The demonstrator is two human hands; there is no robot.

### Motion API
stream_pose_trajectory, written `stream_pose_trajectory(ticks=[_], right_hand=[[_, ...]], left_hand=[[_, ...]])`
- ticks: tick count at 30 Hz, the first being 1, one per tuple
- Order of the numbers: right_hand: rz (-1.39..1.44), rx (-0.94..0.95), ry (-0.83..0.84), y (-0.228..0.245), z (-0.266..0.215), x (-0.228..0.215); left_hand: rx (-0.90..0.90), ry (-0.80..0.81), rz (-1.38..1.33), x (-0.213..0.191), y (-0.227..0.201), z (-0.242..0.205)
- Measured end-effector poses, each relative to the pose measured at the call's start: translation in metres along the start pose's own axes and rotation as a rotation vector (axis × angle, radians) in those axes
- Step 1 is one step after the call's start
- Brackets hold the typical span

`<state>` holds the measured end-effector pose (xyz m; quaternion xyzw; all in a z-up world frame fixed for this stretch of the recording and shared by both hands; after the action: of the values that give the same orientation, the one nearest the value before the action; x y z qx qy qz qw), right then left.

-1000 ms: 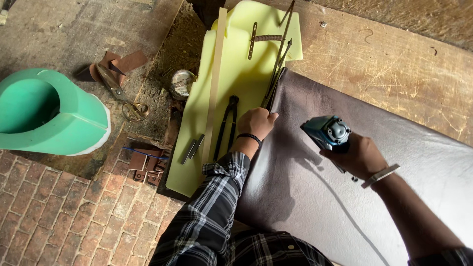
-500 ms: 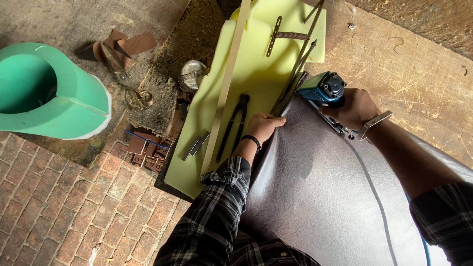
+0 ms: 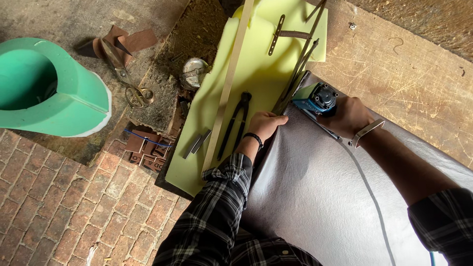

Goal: The person staples brown fabric onto a foam-covered wooden frame using a pneumatic staple gun. They trim excess fabric with shears, fold edges, and secure the material along the frame edges. The finished upholstered panel is lifted and placed on the floor.

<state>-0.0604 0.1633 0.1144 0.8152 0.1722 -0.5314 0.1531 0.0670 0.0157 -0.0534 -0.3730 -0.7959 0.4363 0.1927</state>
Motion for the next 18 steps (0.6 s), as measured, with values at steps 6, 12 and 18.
stream_pose_trajectory(ticks=[6, 12, 18], right_hand=[[0.033, -0.006, 0.049, 0.009, -0.016, 0.006], [0.084, -0.033, -0.029, 0.005, -0.016, 0.009], [0.063, -0.064, -0.028, 0.009, -0.028, 0.016]], left_hand=[[0.111, -0.036, 0.188, -0.009, -0.03, -0.022], [0.86, -0.256, 0.568, -0.035, -0.075, -0.118], [0.541, -0.058, 0.639, -0.041, -0.029, -0.088]])
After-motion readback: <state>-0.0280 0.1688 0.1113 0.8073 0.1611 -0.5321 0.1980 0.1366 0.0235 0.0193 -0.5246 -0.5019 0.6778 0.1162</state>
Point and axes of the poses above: each hand's wrist, its own z-axis towards the middle knuckle, its own x-axis out of the palm, y = z × x, the point moved 10 cm from there along z, towards the middle knuckle, and after that the axes turned 13 degrees about -y, right-handed, at the moved point
